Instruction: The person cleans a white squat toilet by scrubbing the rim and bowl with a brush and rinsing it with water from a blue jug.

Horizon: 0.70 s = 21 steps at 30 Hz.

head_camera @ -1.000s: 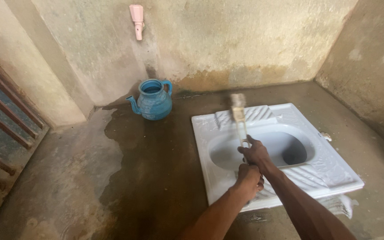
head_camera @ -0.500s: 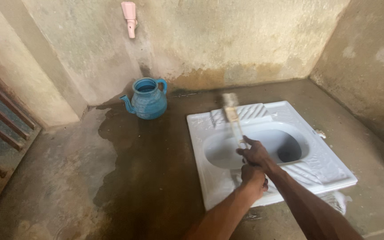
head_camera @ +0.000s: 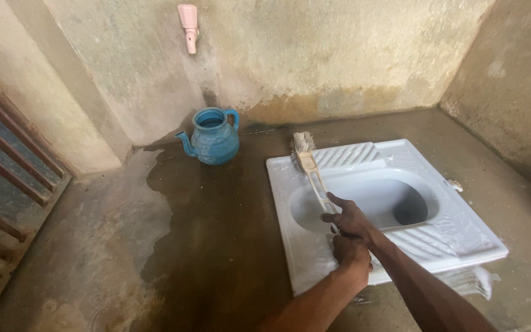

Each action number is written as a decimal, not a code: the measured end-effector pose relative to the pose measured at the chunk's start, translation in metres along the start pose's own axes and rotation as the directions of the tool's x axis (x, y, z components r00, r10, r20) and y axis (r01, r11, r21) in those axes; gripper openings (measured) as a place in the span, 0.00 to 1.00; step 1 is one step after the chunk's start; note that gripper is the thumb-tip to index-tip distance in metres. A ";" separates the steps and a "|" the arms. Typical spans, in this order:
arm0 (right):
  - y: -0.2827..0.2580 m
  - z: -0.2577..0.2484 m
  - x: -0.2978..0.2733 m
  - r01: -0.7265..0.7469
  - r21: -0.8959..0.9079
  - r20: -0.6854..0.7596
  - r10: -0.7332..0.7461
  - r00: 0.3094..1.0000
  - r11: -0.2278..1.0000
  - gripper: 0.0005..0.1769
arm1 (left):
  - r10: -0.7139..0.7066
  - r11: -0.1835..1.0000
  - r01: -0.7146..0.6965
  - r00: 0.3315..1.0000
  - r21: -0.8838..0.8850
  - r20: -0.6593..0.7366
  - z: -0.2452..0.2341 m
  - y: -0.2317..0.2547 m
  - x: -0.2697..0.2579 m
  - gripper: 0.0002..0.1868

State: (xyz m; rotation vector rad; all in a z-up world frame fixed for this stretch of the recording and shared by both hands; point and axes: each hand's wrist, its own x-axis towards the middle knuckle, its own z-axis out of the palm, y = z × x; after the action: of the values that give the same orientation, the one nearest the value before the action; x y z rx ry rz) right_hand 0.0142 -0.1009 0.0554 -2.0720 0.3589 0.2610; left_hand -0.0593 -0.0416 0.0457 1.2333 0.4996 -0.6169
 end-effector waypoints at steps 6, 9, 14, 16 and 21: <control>0.009 -0.016 0.026 -0.053 -0.037 -0.222 0.043 0.974 0.998 0.46 | -0.104 0.994 0.109 0.963 -0.008 0.249 0.003 -0.008 0.095 0.03; 0.018 -0.023 0.038 -0.054 -0.031 -0.320 0.041 0.947 0.998 0.47 | -0.122 0.993 0.111 0.924 0.052 0.362 0.000 0.002 0.136 0.07; 0.023 -0.018 0.038 -0.054 0.095 -0.292 0.080 0.953 0.994 0.48 | -0.080 0.996 0.067 0.967 0.062 0.244 -0.002 -0.001 0.108 0.05; 0.033 -0.010 0.044 0.004 -0.038 -0.166 -0.010 0.986 0.999 0.49 | -0.031 0.999 0.026 0.988 0.034 0.154 -0.001 -0.001 0.071 0.06; 0.048 0.008 0.055 0.235 -0.136 -0.023 -0.240 0.970 0.962 0.50 | -0.039 0.999 0.039 0.999 0.012 -0.022 -0.003 -0.001 0.010 0.11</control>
State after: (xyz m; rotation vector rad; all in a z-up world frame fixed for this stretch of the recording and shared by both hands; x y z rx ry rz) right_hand 0.0479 -0.1244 -0.0050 -2.2296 0.1153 0.1015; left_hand -0.0521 -0.0403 0.0376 1.2459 0.5396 -0.6410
